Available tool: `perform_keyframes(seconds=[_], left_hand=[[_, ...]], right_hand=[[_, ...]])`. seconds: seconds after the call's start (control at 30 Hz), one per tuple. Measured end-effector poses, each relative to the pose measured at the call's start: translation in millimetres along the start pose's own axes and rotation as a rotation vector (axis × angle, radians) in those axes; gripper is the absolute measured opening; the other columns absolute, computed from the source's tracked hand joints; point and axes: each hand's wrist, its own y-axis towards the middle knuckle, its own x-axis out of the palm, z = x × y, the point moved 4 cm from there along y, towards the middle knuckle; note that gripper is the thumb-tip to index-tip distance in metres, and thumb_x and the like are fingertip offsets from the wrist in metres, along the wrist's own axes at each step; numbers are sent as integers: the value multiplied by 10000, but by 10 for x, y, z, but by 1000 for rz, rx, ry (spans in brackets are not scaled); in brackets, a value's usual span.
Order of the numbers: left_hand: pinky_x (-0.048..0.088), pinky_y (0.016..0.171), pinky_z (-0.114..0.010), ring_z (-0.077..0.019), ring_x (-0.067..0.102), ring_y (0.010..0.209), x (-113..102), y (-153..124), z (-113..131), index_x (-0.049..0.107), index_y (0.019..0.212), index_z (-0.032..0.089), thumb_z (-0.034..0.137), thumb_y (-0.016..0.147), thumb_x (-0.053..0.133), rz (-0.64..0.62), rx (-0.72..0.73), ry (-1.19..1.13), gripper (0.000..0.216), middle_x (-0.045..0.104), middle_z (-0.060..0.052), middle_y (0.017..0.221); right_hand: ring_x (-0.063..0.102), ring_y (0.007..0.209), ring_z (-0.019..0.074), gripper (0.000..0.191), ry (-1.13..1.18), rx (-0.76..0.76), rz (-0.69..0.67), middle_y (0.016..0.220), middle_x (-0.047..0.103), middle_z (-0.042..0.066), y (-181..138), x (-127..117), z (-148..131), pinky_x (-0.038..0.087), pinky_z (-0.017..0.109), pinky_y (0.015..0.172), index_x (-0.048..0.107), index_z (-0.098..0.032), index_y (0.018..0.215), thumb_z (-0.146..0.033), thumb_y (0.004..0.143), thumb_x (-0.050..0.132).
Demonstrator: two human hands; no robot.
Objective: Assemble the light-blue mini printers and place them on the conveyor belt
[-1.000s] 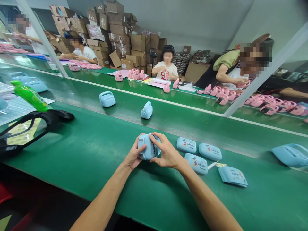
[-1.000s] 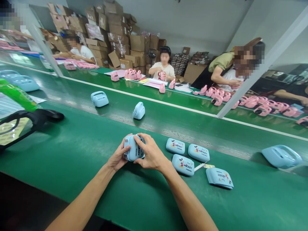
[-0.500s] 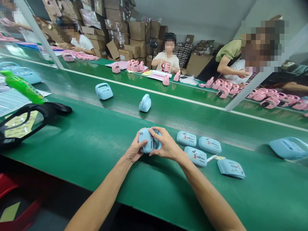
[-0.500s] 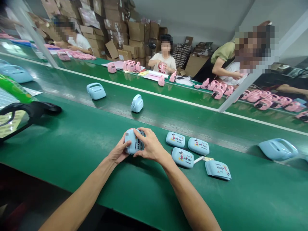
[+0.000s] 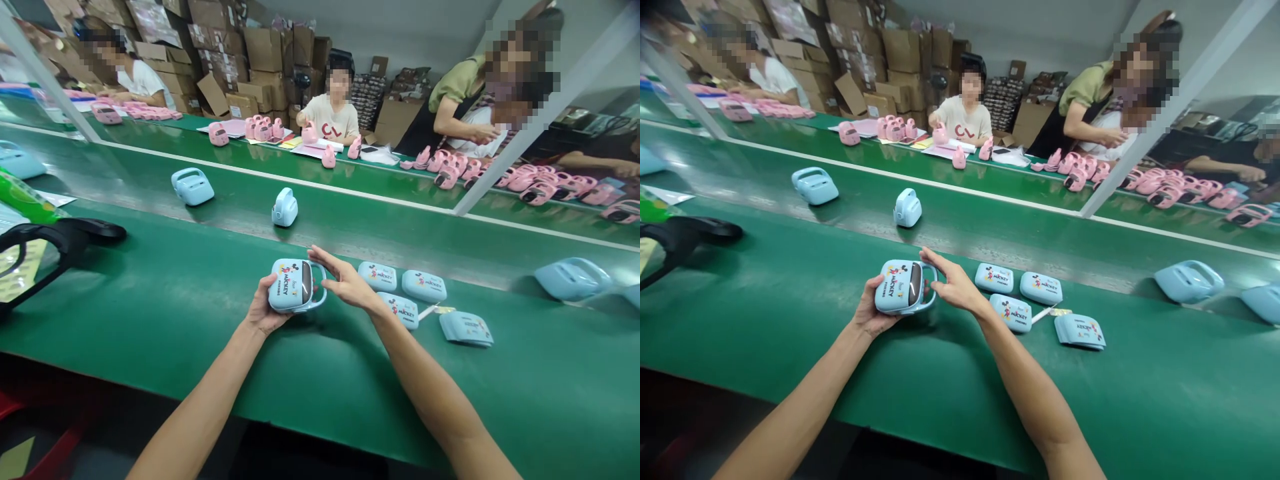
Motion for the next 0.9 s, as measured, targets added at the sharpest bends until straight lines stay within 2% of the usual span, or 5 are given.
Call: perform_keyframes(seconds=[0.17,0.3,0.5,0.63,0.9], left_hand=[[562,958,-506,-355,725,1070,9,-9,26,485,1411,163,430,763,733,-64,12,14,743,755,-145,1171],[597,880,-447,-311,744,983,-21,0,23,560,1303,179,382,742,762,15,29,13,630,772,-105,1105],[583,838,-327,-214,711,905,16,8,-2,621,1187,230,269,654,855,146,185,148,583,745,-19,1032],[564,831,-312,-213,679,952,32,-7,8,620,1165,258,275,603,906,200,274,263,631,712,-7,1054],[531,913,-323,-222,647,1073,100,-76,13,594,1225,271,255,608,926,228,321,379,701,685,-18,1127]], right_hand=[[472,1453,252,773,-6,-16,9,1554,510,84,9,-3,-68,332,484,1244,399,-252,1560,-164,837,656],[463,1456,301,737,-196,-51,26,1565,487,133,-4,24,-197,343,516,1232,455,-216,1530,-291,848,726],[276,1538,395,1181,-522,-201,-126,1649,300,224,-42,334,-231,284,588,1238,331,-186,1592,-618,639,878],[292,1525,394,1168,-585,-234,-126,1644,313,210,-43,389,-121,314,615,1215,265,-233,1614,-606,680,858],[441,1392,390,1048,-641,-296,-101,1539,451,220,-95,288,-216,418,625,1119,358,-249,1575,-431,696,900]])
